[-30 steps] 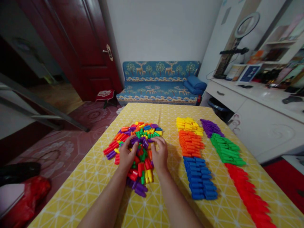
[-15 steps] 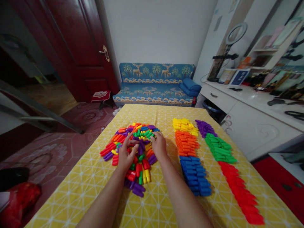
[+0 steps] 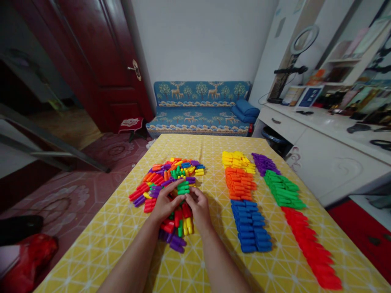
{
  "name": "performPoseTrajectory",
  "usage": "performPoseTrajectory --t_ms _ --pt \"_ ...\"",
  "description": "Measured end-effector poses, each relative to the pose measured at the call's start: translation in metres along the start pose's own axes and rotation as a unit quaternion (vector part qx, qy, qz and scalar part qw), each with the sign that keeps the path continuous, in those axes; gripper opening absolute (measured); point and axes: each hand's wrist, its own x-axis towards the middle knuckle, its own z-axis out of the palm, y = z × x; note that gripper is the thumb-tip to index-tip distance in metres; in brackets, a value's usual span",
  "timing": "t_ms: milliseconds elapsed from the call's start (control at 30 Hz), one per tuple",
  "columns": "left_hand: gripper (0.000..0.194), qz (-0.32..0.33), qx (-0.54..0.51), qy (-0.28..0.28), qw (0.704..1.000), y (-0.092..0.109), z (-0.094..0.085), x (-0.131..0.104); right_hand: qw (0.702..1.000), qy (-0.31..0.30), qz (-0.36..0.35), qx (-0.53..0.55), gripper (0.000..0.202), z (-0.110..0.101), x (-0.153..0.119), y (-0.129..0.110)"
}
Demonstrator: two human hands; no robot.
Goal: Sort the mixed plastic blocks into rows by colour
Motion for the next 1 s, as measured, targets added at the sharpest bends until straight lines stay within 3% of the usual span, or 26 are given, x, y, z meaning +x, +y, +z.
performPoseTrajectory --t_ms 133,300,433,533,800,1000 --pt "0.046 -0.032 -0.036 0.033 0.998 -0.007 0.0 0.0 1.0 -0.023 -0.008 -0.006 0.038 0.003 -0.002 0.002" --pt "0.041 -0.044 -0.034 0.037 0.998 -0.011 0.0 0.0 0.988 0.033 -0.083 -0.128 0.037 0.008 -0.004 0.012" --pt "0.036 -0.03 0.009 0.041 0.999 -0.008 -0.001 0.001 0.935 0.068 -0.213 -0.275 0.045 0.006 -0.004 0.008" --pt "0.031 -0.01 0.038 0.035 0.999 -0.004 -0.002 0.001 0.901 0.06 -0.27 -0.334 0.051 0.004 -0.005 0.002" --pt "0.049 0.007 0.066 0.009 0.998 0.002 -0.005 -0.004 0.89 0.048 -0.286 -0.353 0.02 0.004 -0.005 0.003" --pt "0.051 0.03 0.009 0.001 1.0 0.001 -0.007 -0.004 0.88 0.04 -0.291 -0.372 0.027 0.009 -0.01 0.002"
